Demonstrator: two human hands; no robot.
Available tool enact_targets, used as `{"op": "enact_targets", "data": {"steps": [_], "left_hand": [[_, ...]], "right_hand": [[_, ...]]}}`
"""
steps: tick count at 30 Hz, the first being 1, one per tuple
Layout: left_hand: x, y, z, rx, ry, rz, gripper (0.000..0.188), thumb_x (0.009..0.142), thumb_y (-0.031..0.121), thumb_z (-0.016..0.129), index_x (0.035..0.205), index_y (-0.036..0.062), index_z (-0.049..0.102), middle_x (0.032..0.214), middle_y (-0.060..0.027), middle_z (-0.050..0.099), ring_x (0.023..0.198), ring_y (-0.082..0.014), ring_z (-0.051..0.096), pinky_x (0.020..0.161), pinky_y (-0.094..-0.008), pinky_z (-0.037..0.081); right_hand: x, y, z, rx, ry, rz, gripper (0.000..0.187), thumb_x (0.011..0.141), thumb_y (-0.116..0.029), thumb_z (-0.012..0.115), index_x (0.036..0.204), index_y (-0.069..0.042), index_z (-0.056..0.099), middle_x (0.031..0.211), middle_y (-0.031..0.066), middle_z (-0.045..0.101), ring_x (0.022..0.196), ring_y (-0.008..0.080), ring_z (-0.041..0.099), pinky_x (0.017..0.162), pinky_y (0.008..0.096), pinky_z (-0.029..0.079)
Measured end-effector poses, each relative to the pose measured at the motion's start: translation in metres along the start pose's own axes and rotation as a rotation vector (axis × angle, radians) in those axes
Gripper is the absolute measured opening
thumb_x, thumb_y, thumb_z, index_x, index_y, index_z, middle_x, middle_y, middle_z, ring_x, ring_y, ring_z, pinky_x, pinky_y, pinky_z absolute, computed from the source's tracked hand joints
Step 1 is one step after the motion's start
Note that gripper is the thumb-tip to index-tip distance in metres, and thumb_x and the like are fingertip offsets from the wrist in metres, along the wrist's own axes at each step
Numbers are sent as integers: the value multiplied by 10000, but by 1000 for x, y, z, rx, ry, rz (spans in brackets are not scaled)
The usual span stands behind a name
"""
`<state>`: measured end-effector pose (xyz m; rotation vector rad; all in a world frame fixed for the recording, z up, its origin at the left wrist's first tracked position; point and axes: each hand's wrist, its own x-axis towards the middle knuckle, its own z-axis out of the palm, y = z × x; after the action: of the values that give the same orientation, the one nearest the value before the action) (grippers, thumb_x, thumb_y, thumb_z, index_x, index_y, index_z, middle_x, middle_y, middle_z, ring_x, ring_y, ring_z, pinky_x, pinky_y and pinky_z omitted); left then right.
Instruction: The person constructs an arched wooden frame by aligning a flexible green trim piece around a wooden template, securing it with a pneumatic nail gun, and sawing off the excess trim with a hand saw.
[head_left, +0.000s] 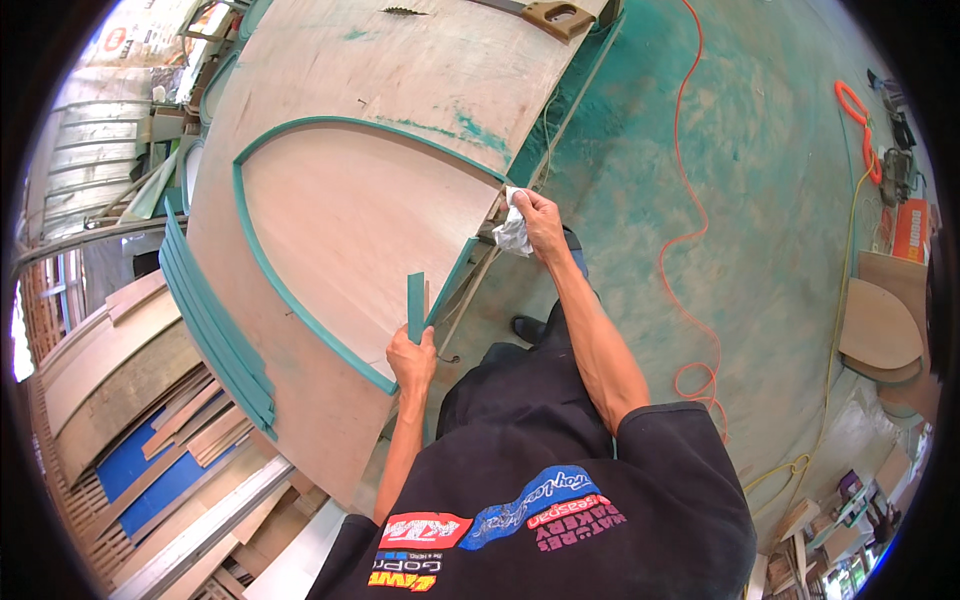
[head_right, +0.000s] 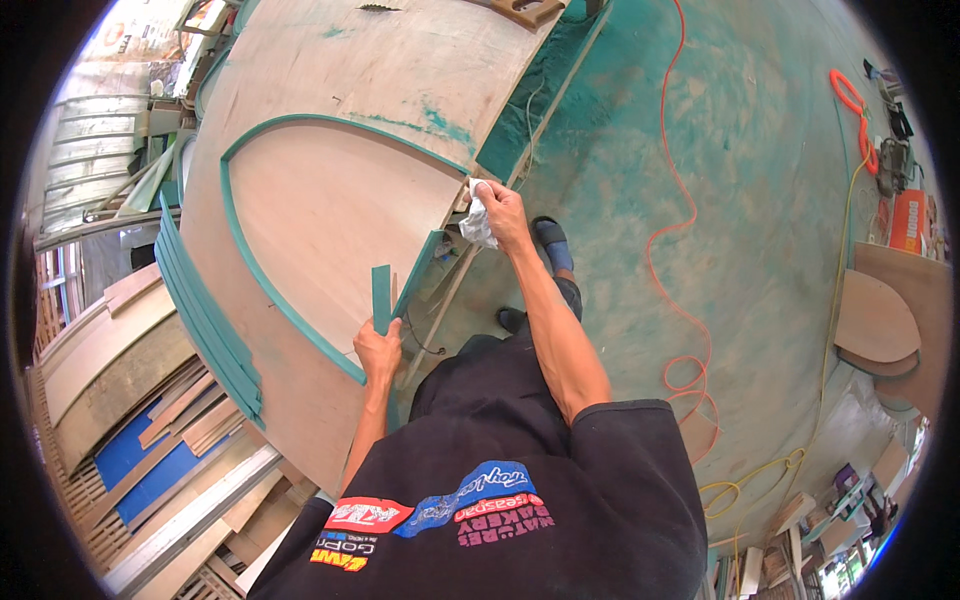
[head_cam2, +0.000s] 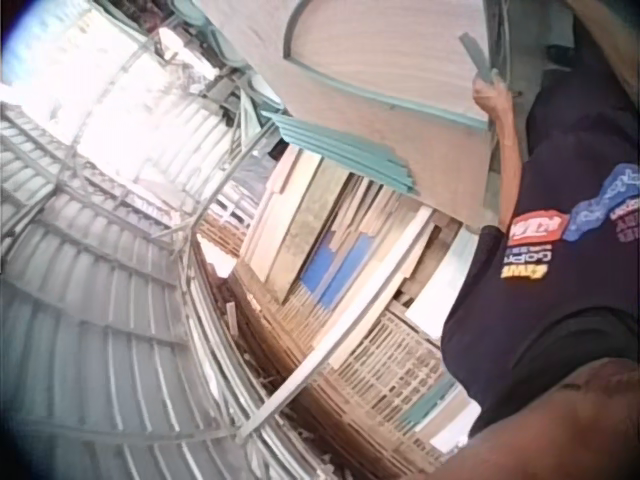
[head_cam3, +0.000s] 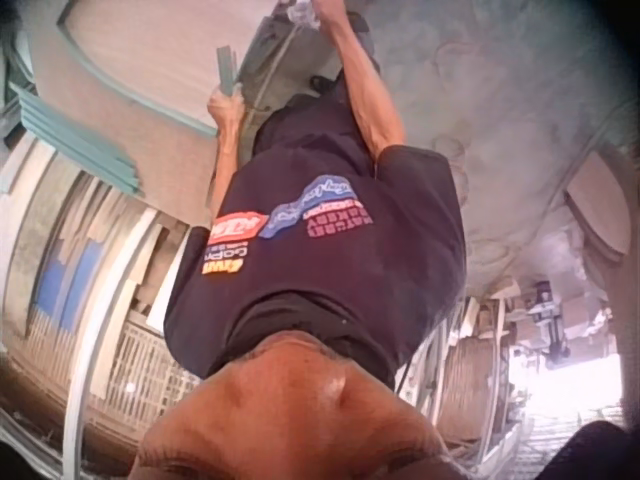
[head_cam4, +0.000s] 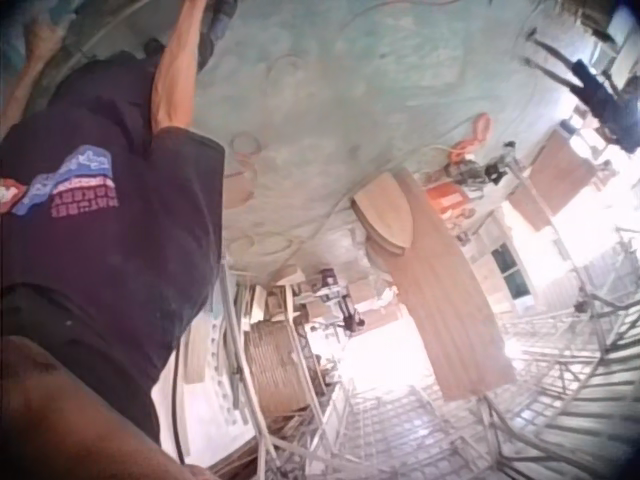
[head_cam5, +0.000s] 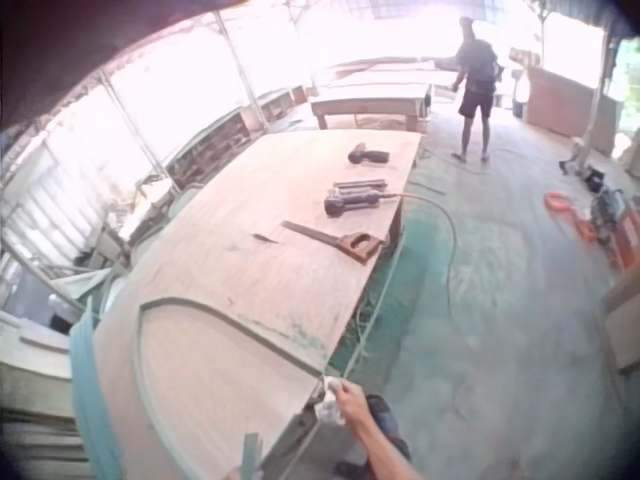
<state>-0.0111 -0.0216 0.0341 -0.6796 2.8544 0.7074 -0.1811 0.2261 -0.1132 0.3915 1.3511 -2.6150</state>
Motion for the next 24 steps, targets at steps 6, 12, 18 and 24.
{"op": "enact_targets", "data": {"steps": [6,12,18,24], "left_hand": [[-3,-8,4,17,63,7,237,847,148,775,951,-57,720,858,-276,703,830,-474,683,784,-504,518],[-4,-9,4,16,61,31,229,848,150,773,937,-54,721,852,-271,704,810,-464,685,774,-496,519],[-5,0,7,0,63,25,226,856,158,770,929,-51,722,836,-265,704,793,-446,690,759,-484,519],[-6,-6,6,9,90,39,220,857,157,765,918,-49,722,827,-256,704,772,-437,684,747,-483,517]], "right_hand": [[-1,-4,11,6,34,14,287,1060,-256,606,1074,-9,751,859,-21,709,669,34,549,593,227,438],[10,6,5,-26,-2,-40,288,1061,-261,608,1113,-16,750,872,-22,715,687,33,555,598,222,436],[18,17,-6,15,-23,-83,318,1079,-272,589,1172,3,718,899,7,725,678,47,600,585,226,489],[11,9,11,137,-21,-72,307,1082,-262,579,1151,1,723,891,-3,713,711,47,593,628,223,490]]}}
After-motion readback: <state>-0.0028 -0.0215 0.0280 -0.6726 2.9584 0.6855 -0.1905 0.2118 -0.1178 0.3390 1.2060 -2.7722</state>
